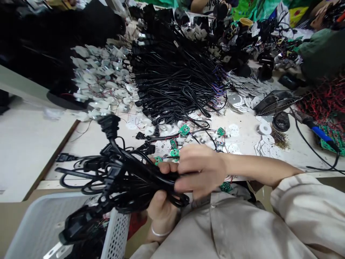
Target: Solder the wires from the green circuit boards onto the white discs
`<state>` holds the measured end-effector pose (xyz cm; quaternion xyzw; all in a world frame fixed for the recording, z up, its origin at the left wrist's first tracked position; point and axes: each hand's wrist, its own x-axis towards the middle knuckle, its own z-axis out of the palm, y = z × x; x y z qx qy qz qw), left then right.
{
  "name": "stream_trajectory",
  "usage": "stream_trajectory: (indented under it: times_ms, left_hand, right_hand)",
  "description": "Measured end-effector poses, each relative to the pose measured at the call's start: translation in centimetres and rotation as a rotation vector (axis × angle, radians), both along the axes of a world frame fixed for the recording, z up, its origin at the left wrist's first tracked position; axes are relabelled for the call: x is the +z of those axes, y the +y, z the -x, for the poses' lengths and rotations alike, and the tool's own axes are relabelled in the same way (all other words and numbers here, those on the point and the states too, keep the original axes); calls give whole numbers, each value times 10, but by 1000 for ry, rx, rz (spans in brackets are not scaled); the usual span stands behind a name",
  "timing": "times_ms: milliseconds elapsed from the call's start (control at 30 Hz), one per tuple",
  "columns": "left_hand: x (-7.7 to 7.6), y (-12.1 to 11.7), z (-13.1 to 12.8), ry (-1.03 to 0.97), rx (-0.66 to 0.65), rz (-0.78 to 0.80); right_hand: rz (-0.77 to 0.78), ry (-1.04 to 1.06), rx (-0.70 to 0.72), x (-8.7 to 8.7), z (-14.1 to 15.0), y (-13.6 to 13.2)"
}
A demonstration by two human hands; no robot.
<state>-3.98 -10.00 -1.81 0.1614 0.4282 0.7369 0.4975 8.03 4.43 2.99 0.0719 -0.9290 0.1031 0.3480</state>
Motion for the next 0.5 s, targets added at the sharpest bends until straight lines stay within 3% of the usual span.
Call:
stream_trajectory:
  times_ms: [67, 133, 200, 367, 500]
  left_hand:
    - [4, 5, 0, -15, 115, -123]
    - [6, 9, -1, -27, 132, -207]
    - [7, 11, -3, -5, 70, -225]
    - [11, 8, -5, 87, 1, -206]
    - [10, 5, -6, 78, 3, -199]
  right_hand:
    - [206, -52, -363, 1, -6, 22]
    - [343, -139, -744, 0, -8, 45]
    - [356, -309, -920, -2, -2, 66]
    - [195, -731, -912, -1, 32, 91]
    - [266, -679, -881, 20, 39, 96]
